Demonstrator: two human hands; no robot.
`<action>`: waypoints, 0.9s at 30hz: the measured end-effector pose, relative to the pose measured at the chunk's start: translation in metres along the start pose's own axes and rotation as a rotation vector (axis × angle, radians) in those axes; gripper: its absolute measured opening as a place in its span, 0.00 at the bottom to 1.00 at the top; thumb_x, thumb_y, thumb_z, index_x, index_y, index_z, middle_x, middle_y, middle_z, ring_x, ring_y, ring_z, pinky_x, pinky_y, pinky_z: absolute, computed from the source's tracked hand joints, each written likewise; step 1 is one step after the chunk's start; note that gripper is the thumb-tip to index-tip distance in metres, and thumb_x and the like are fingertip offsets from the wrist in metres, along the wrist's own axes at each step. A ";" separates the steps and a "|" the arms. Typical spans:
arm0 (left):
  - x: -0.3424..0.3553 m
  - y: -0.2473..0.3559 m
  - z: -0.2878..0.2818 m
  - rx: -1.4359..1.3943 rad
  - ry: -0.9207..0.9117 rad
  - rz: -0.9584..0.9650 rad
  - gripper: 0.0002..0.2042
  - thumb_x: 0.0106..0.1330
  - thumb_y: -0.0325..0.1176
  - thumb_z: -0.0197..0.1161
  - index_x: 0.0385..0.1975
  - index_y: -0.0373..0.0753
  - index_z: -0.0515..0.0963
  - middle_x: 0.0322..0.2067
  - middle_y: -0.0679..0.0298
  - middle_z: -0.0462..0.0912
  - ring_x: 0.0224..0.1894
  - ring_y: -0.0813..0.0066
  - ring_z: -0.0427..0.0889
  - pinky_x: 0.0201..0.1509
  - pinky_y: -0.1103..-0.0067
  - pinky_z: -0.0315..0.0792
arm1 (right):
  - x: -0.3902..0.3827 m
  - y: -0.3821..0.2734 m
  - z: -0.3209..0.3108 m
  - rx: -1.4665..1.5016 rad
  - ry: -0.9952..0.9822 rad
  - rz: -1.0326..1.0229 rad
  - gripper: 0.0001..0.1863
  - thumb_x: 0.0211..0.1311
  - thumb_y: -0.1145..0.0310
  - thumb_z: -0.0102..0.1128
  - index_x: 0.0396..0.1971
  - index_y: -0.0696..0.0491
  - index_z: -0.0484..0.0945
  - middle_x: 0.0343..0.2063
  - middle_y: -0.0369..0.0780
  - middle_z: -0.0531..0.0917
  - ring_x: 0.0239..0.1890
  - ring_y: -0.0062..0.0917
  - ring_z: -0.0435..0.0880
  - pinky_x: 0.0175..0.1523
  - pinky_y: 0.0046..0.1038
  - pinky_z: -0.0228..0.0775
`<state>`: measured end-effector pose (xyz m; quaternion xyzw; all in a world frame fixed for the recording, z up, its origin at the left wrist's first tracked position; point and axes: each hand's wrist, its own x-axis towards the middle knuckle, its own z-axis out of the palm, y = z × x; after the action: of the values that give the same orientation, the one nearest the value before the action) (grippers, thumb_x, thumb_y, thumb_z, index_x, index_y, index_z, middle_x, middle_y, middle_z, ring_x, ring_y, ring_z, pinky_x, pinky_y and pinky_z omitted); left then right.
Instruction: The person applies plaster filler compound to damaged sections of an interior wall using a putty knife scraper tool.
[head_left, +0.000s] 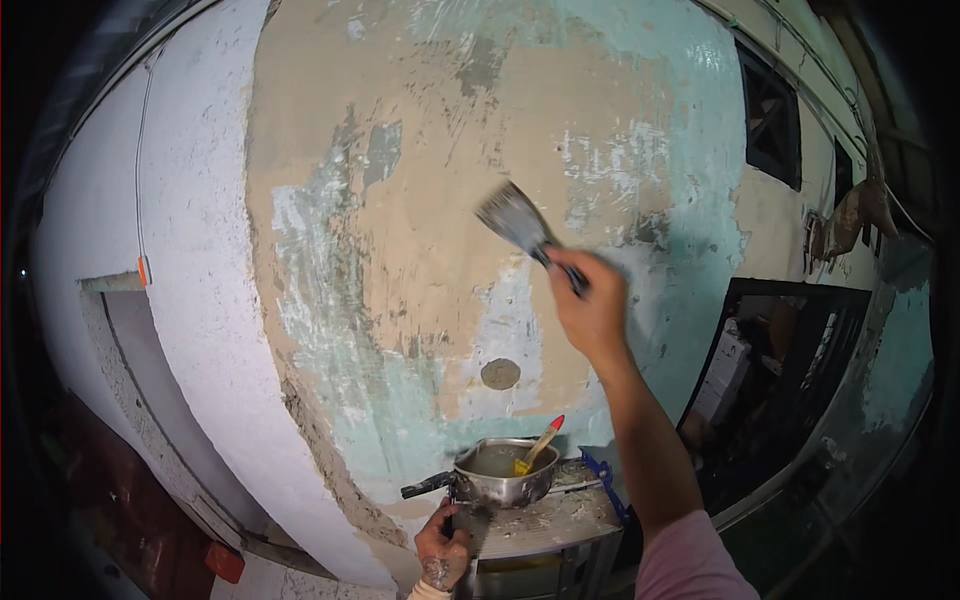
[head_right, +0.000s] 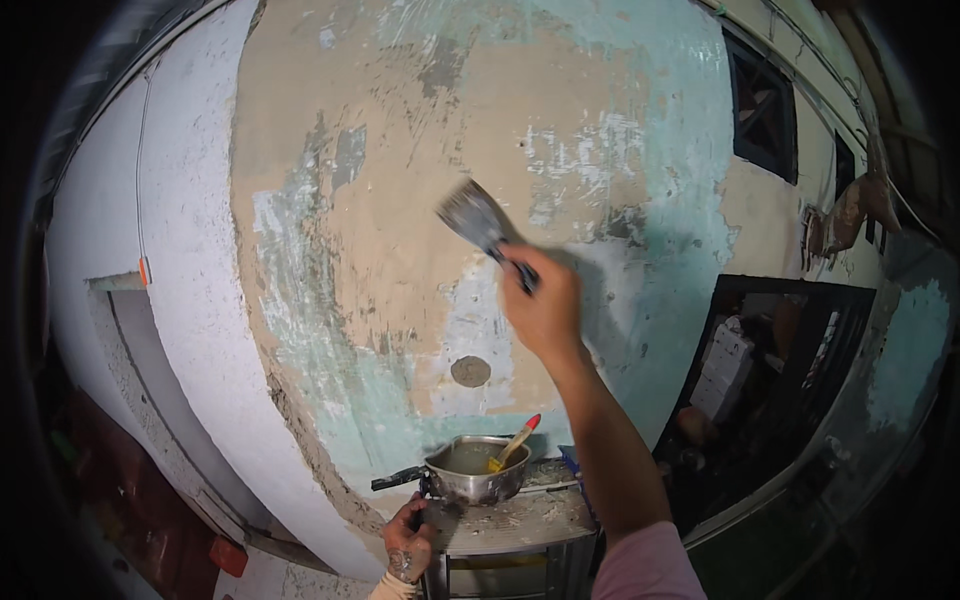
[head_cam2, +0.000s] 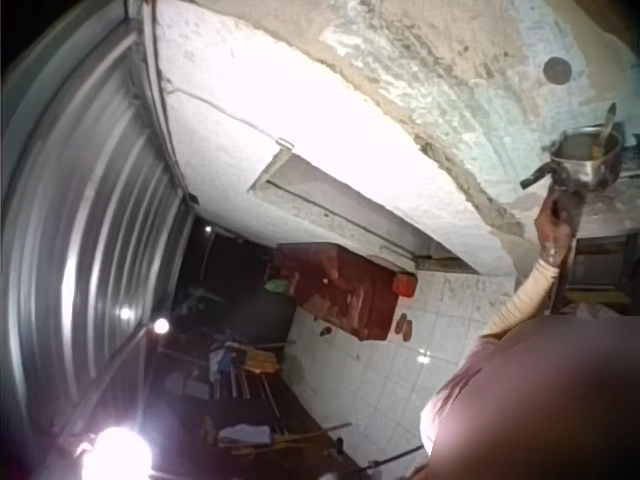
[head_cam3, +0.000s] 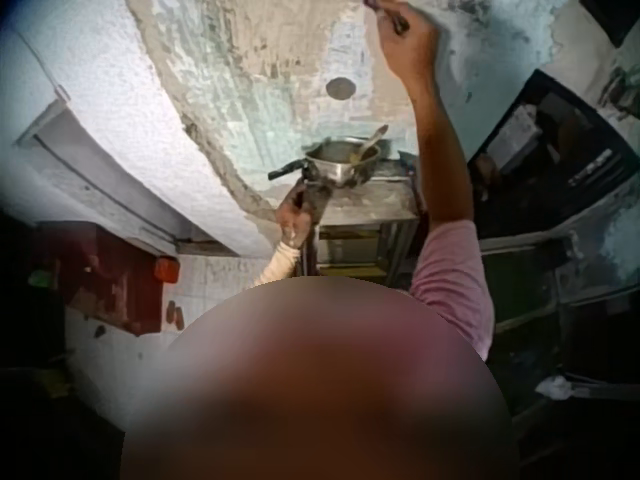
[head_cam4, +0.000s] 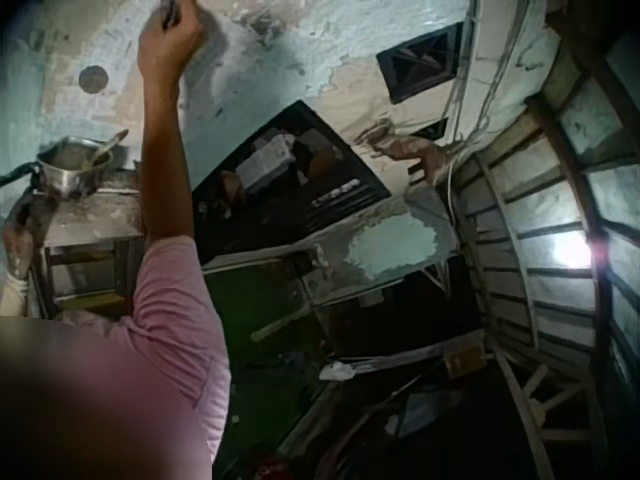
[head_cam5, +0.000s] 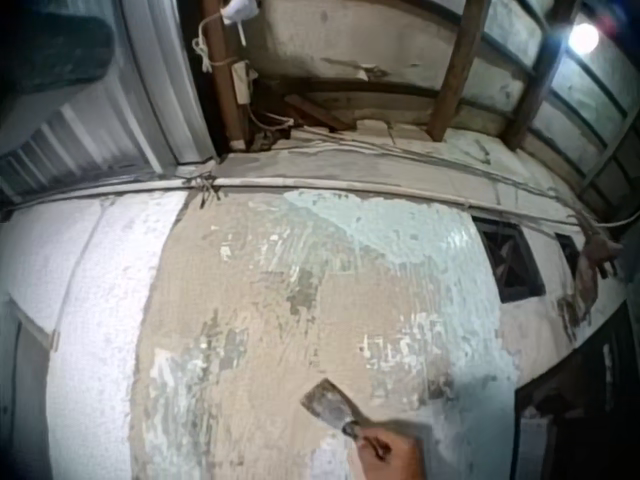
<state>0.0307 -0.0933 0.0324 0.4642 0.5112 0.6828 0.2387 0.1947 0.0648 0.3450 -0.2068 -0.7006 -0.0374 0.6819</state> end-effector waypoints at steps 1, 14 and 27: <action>-0.004 -0.002 -0.004 0.002 0.013 -0.006 0.22 0.49 0.25 0.56 0.46 0.24 0.78 0.54 0.37 0.77 0.58 0.56 0.79 0.63 0.74 0.70 | -0.030 0.011 -0.009 -0.037 0.005 0.036 0.10 0.59 0.76 0.62 0.40 0.57 0.84 0.29 0.46 0.87 0.29 0.20 0.85 0.36 0.23 0.74; -0.002 -0.011 0.001 -0.028 0.027 0.006 0.20 0.51 0.23 0.56 0.46 0.26 0.78 0.54 0.37 0.78 0.56 0.52 0.81 0.60 0.72 0.72 | -0.057 0.000 0.021 -0.008 -0.113 -0.013 0.11 0.58 0.77 0.61 0.42 0.58 0.83 0.28 0.49 0.85 0.29 0.35 0.87 0.35 0.29 0.76; -0.002 -0.019 0.004 -0.079 -0.037 0.003 0.18 0.53 0.22 0.56 0.45 0.25 0.76 0.55 0.36 0.76 0.58 0.54 0.78 0.63 0.72 0.69 | -0.100 0.004 0.021 -0.045 -0.308 0.073 0.12 0.56 0.78 0.62 0.41 0.55 0.85 0.32 0.46 0.86 0.30 0.33 0.86 0.36 0.30 0.76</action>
<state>0.0321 -0.0861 0.0143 0.4676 0.4788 0.6941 0.2653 0.1748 0.0514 0.2457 -0.2504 -0.7880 0.0039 0.5624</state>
